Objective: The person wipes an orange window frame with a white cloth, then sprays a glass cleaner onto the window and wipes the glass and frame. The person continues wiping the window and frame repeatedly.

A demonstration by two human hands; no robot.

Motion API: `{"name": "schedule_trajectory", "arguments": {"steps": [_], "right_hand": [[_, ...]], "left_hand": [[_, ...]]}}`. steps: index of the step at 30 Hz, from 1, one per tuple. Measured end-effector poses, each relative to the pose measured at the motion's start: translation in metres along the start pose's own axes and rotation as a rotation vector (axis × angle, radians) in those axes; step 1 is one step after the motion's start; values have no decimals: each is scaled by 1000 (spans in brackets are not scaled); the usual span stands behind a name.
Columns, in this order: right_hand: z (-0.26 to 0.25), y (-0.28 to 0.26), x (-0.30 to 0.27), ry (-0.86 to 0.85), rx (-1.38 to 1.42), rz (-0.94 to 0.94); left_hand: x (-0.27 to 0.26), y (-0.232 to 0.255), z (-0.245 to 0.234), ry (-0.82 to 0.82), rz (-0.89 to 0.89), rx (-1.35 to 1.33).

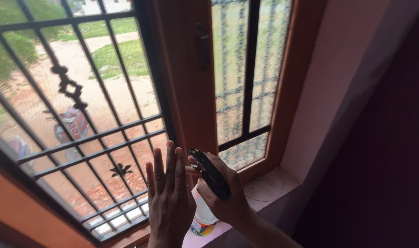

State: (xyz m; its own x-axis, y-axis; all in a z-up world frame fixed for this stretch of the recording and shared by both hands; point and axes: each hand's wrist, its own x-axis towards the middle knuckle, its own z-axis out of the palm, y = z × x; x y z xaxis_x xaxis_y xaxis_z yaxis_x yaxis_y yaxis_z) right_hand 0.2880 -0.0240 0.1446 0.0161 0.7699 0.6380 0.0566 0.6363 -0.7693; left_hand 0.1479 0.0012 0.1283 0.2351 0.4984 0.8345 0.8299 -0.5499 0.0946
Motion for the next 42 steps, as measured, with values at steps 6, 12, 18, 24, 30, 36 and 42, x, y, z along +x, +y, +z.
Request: {"name": "schedule_trajectory", "arguments": {"steps": [6,12,18,24,30,36,42], "right_hand": [[-43,-18,9,4,37,-40],[-85,-42,24,128,-101,-29],[-115,-72,46,298,-406,-41],[-134,-108,77,351,-381,-283],[-150,-141,112,331,-596,-510],[-160,-158,132,332,-567,-468],[-163,-176,140,456,-561,-502]], "left_hand": [[27,28,8,-68,55,-36],[59,58,13,16,133,-148],[100,79,10,62,212,-57],[153,89,-6,199,300,31],[192,95,-31,252,239,111],[213,95,-47,302,259,107],[225,94,-58,277,244,181]]}}
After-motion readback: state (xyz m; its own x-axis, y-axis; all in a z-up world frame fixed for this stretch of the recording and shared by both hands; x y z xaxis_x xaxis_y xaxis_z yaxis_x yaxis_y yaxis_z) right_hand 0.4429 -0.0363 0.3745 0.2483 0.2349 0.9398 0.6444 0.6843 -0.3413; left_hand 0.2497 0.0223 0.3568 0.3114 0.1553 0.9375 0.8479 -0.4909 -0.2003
